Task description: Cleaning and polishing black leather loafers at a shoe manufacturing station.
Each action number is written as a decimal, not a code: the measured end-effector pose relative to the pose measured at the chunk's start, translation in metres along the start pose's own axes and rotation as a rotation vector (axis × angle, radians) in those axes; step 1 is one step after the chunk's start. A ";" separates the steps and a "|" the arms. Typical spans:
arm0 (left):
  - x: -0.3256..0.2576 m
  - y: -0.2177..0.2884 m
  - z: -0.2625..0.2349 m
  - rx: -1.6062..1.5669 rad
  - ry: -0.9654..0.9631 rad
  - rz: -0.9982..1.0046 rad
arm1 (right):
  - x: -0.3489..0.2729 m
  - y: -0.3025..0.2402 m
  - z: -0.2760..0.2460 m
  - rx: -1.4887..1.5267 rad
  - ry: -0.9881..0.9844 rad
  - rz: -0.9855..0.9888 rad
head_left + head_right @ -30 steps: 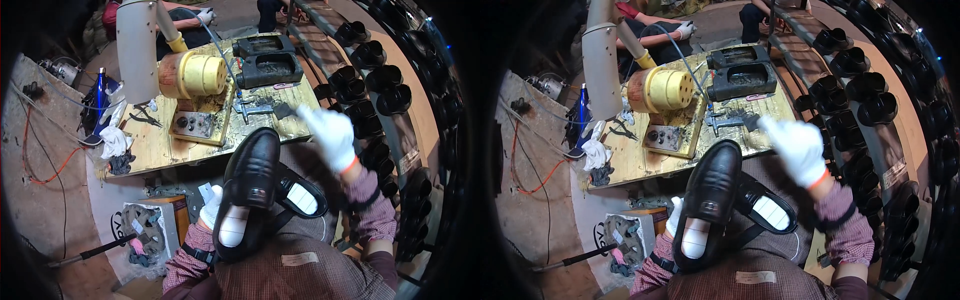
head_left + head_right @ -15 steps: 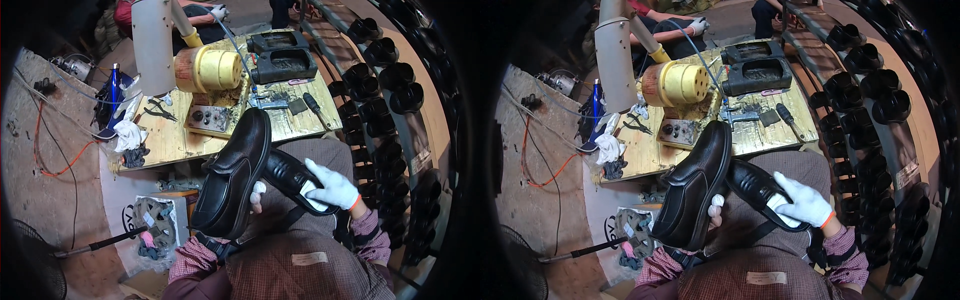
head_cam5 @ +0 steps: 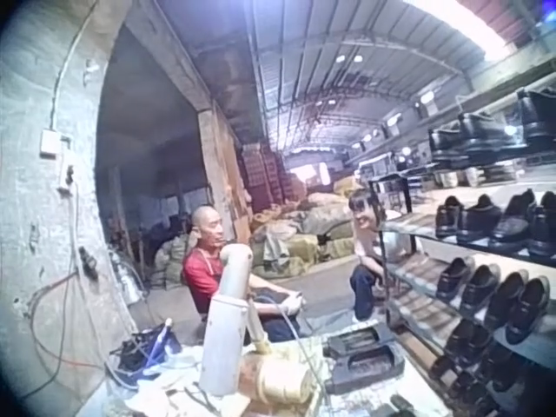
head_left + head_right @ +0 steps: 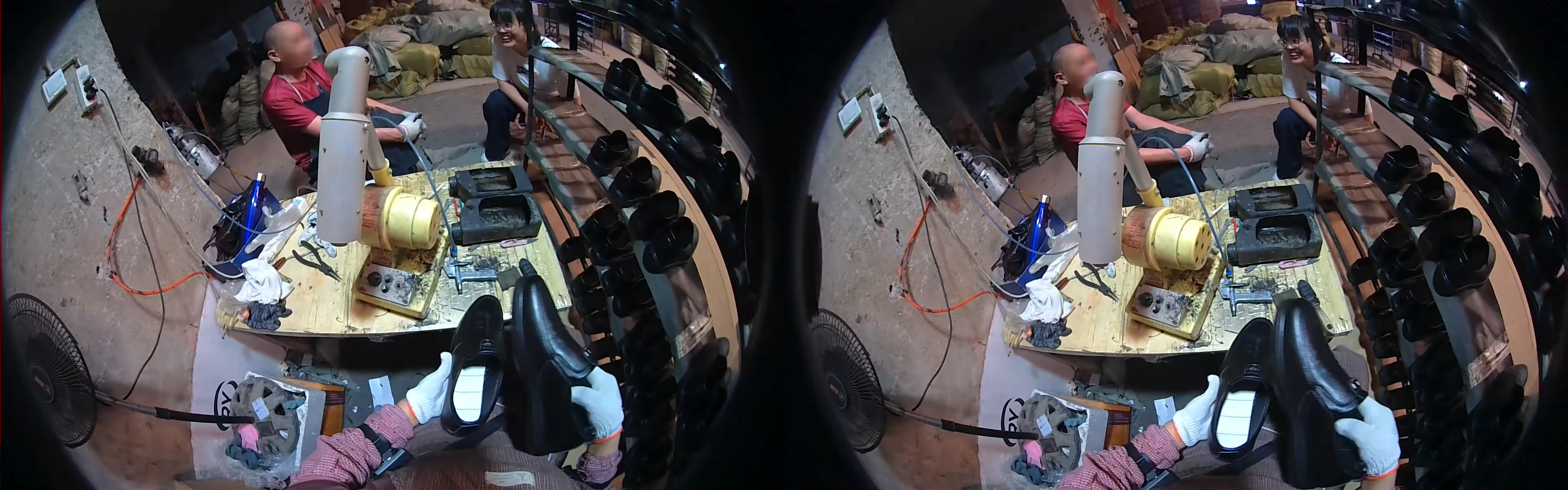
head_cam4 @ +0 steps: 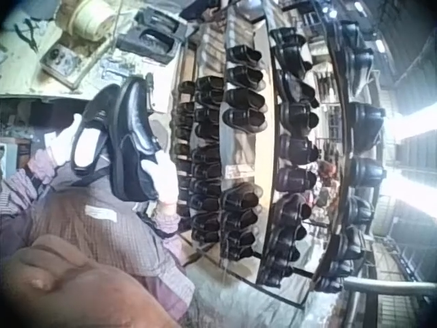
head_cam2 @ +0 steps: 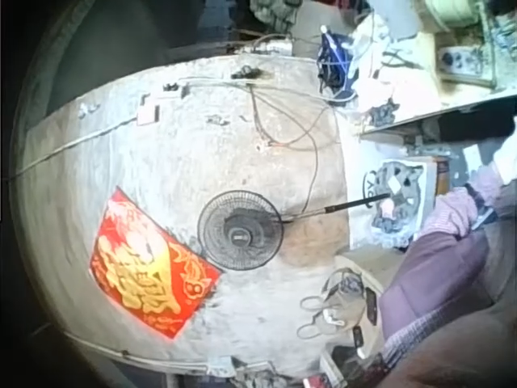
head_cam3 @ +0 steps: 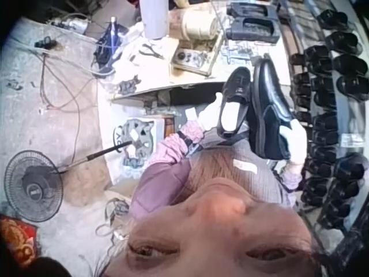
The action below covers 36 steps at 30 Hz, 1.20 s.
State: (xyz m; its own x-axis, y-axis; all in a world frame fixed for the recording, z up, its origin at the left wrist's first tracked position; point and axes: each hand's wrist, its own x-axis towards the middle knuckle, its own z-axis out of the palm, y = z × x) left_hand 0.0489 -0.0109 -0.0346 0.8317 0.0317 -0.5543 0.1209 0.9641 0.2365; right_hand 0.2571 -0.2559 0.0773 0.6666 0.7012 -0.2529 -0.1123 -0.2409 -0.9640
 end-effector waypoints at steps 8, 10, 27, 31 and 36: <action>-0.071 0.026 0.024 0.543 -0.069 0.611 | 0.023 -0.067 0.079 0.018 -0.354 -0.191; -0.100 0.015 0.050 0.599 -0.058 0.601 | 0.037 -0.063 0.110 -0.214 -0.409 -0.292; -0.083 0.096 -0.019 -0.017 -0.161 0.728 | 0.000 -0.027 0.086 0.093 0.009 -0.192; -0.073 0.116 -0.014 0.040 -0.102 0.761 | -0.003 -0.016 0.078 0.024 0.093 -0.119; -0.066 0.131 -0.020 0.046 -0.107 0.760 | 0.055 -0.013 0.051 -0.462 0.179 -0.392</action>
State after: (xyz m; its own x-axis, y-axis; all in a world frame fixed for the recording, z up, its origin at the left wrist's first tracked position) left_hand -0.0011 0.1186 0.0167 0.7429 0.6531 -0.1468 -0.4840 0.6756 0.5562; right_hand 0.2576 -0.1799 0.0715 0.7115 0.6823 0.1679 0.4683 -0.2823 -0.8372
